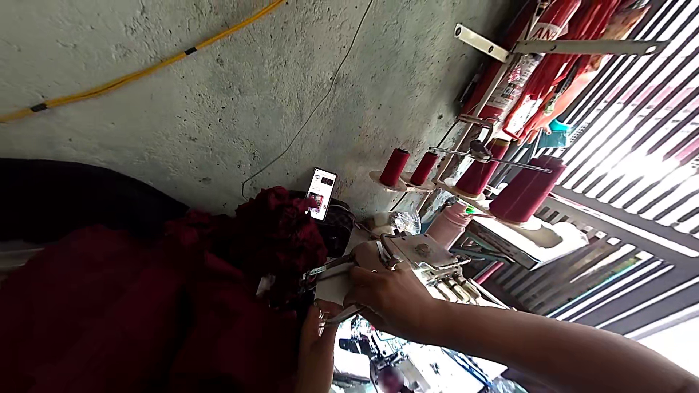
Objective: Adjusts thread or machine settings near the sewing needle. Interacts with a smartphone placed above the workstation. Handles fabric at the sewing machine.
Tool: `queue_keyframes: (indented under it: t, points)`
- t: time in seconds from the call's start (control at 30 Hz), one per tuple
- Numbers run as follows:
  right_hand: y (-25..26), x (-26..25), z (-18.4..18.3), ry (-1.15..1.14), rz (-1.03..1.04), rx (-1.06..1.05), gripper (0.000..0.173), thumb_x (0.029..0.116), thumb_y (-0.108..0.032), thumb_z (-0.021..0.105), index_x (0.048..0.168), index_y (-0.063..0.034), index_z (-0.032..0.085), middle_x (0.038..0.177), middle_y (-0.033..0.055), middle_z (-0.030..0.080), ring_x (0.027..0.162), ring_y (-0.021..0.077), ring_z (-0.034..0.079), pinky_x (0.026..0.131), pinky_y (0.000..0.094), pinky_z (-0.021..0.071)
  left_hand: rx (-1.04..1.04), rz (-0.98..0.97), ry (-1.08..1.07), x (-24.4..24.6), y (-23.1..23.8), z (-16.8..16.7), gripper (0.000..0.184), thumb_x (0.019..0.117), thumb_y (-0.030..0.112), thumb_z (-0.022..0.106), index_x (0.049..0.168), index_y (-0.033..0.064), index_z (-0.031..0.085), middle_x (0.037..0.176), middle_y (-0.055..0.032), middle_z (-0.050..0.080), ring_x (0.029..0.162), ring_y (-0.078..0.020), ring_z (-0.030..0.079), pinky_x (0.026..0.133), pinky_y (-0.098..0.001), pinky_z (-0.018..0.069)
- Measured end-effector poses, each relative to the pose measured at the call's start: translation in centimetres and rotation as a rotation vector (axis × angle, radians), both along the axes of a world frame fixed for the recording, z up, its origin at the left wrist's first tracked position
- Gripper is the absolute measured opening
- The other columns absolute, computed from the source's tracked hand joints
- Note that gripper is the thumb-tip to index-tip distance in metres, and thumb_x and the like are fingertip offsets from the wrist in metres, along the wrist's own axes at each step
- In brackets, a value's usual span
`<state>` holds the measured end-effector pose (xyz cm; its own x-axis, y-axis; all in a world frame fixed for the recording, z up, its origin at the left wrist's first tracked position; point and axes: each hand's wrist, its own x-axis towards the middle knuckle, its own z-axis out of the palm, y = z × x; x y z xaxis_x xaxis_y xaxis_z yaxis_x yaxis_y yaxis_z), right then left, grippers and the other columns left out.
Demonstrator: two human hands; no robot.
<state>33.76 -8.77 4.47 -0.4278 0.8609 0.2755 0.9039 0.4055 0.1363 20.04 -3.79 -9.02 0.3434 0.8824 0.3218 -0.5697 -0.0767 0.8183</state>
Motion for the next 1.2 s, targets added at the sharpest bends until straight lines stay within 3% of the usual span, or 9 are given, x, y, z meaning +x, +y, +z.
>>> queue_keyframes:
  t: [0.17,0.33,0.67,0.73,0.83,0.93,1.0,1.07,1.2]
  points:
    - [0.3,0.5,-0.4,0.05,0.076,0.112,0.012,0.0856,-0.015,0.067,0.091,-0.0147,0.078,0.086,0.0083,0.065,0.059,0.0203,0.063,0.042,0.0357,0.045,0.005,-0.007,-0.018,0.0,0.0,0.0,0.021,0.092,-0.005,0.045,0.099,0.0086,0.06,0.091,0.0076,0.068,0.091,-0.0025,0.067,0.088,-0.023,0.0557]
    - [0.4,0.5,-0.7,0.064,0.106,0.132,0.011,0.0858,-0.022,0.068,0.086,-0.0136,0.075,0.084,0.0071,0.064,0.058,0.0175,0.06,0.042,0.0327,0.0439,0.002,-0.009,-0.036,-0.1,0.0,-0.2,0.021,0.0934,-0.002,0.045,0.1,0.0108,0.061,0.092,0.0085,0.068,0.093,-0.0022,0.067,0.091,-0.0238,0.055]
    - [0.2,0.6,-1.1,0.294,-0.004,-0.172,0.019,0.0937,-0.02,0.066,0.091,-0.0035,0.074,0.086,0.0113,0.064,0.072,0.0219,0.064,0.057,0.0395,0.0502,-0.057,0.032,-0.075,0.0,-0.2,0.3,0.022,0.0935,-0.005,0.048,0.101,0.0082,0.063,0.095,0.007,0.07,0.097,-0.003,0.067,0.094,-0.0251,0.055]
    - [0.1,0.2,-0.1,0.318,-0.057,-0.306,0.025,0.0965,-0.025,0.067,0.099,-0.001,0.072,0.093,0.0142,0.064,0.079,0.0262,0.065,0.064,0.0446,0.0516,-0.034,0.024,-0.076,0.0,-0.2,0.2,0.02,0.095,-0.003,0.048,0.103,0.0075,0.063,0.098,0.0067,0.07,0.1,-0.0026,0.067,0.095,-0.0244,0.0538]
    - [0.4,0.0,4.1,0.326,-0.138,-0.534,0.041,0.0991,-0.034,0.068,0.126,-0.0031,0.06,0.11,0.0159,0.064,0.093,0.0285,0.064,0.079,0.0493,0.0525,-0.041,0.029,-0.052,0.0,-0.2,0.3,0.016,0.0982,0.0,0.045,0.102,0.0071,0.059,0.097,0.0046,0.07,0.097,-0.0045,0.068,0.094,-0.0253,0.0553]
    - [0.6,0.1,6.6,0.173,-0.12,-0.464,0.031,0.1058,-0.029,0.056,0.123,-0.0056,0.066,0.108,0.0139,0.066,0.095,0.0282,0.066,0.08,0.0481,0.0537,-0.047,0.025,-0.035,0.0,-0.2,0.4,0.015,0.1004,0.003,0.043,0.099,0.0091,0.056,0.095,0.0043,0.07,0.094,-0.0051,0.068,0.091,-0.025,0.0556]
    - [0.4,-0.6,7.4,-0.001,-0.14,-0.457,0.028,0.1072,-0.025,0.053,0.12,-0.0071,0.07,0.107,0.0164,0.066,0.096,0.034,0.067,0.078,0.0528,0.0529,-0.059,0.029,-0.035,0.1,-0.2,0.6,0.015,0.1002,0.002,0.043,0.1,0.0084,0.056,0.094,0.0047,0.07,0.093,-0.0049,0.069,0.09,-0.0248,0.0561]
    - [0.6,-1.5,7.7,-0.173,-0.183,-0.53,0.028,0.108,-0.022,0.051,0.122,-0.0065,0.069,0.11,0.0212,0.065,0.102,0.0405,0.064,0.086,0.0572,0.0485,-0.07,0.032,-0.029,0.1,-0.3,0.8,0.015,0.0993,0.002,0.043,0.101,0.0086,0.056,0.094,0.006,0.069,0.093,-0.004,0.068,0.091,-0.025,0.0562]
    - [0.9,-2.4,7.4,-0.337,-0.21,-0.55,0.037,0.1095,-0.03,0.046,0.123,-0.0022,0.067,0.108,0.0211,0.067,0.105,0.0401,0.063,0.095,0.0553,0.0427,-0.068,0.022,-0.036,0.0,-0.2,0.7,0.014,0.0992,0.002,0.043,0.1,0.0094,0.055,0.093,0.0063,0.069,0.093,-0.0042,0.068,0.09,-0.0252,0.0558]
